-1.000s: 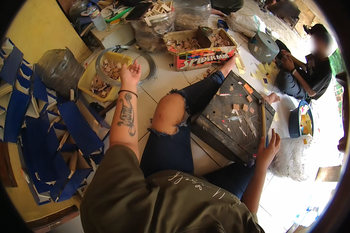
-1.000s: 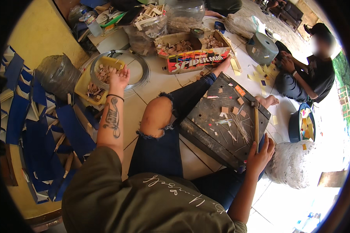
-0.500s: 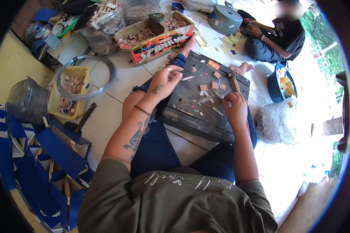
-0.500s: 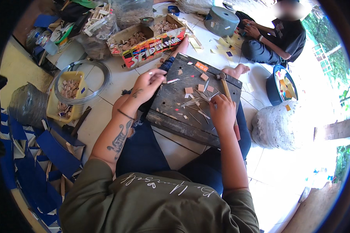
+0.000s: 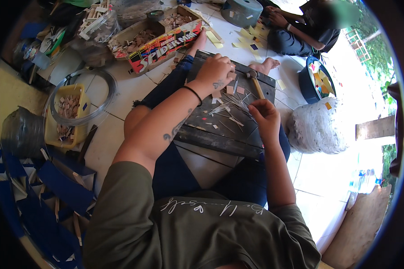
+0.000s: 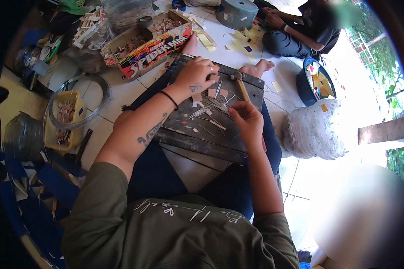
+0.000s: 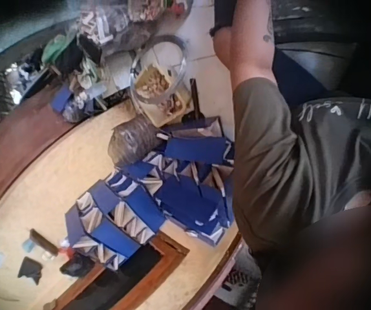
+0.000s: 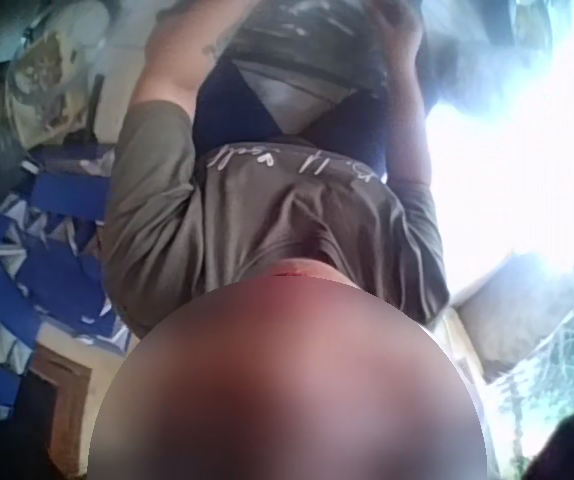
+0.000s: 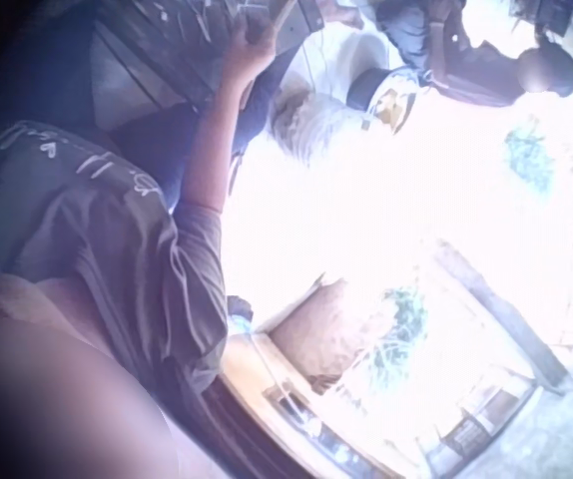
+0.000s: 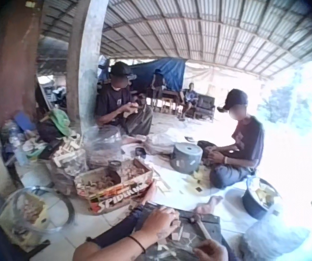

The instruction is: The person sits on the floor and repeatedly picks up small wooden blocks and nails, then uses a hammer to drive the nails into the blocks. The person occasionally gathers the finished pieces and places them into a nearby container.

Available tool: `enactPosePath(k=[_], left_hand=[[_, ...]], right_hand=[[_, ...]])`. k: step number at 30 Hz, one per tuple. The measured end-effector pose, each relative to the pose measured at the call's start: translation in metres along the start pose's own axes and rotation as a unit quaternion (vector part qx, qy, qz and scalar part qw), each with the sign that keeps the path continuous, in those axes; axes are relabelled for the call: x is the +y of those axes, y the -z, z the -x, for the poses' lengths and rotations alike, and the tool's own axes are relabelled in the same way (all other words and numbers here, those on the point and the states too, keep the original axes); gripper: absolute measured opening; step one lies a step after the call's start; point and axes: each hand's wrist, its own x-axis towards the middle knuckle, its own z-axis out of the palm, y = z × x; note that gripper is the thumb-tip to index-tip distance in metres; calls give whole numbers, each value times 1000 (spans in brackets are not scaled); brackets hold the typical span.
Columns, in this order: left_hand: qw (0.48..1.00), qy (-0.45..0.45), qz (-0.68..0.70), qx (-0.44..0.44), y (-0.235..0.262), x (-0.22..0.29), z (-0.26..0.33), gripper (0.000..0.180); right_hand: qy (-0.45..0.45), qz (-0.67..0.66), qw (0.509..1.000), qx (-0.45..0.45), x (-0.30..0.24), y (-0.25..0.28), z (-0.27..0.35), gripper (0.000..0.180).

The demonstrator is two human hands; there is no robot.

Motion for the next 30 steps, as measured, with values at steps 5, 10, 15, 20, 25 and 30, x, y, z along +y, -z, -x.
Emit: enactPosePath(k=[5, 10, 15, 20, 25, 30], left_hand=[[975, 149, 165, 1, 27, 6, 24, 19], [944, 199, 258, 61, 49, 30, 68, 17], [947, 204, 237, 75, 57, 51, 102, 12], [971, 174, 149, 64, 58, 56, 115, 16], [970, 185, 135, 85, 55, 57, 114, 15], [970, 183, 134, 86, 56, 56, 117, 15]], right_hand=[[57, 96, 994, -20, -1, -4, 9, 25], [13, 168, 985, -27, -15, 0, 1, 25], [-53, -68, 996, -17, -18, -4, -8, 14], [-57, -124, 988, -76, -26, -14, -11, 14], [-59, -125, 981, -136, -37, -42, -5, 18], [-53, -12, 987, -151, -44, -59, -9, 16]])
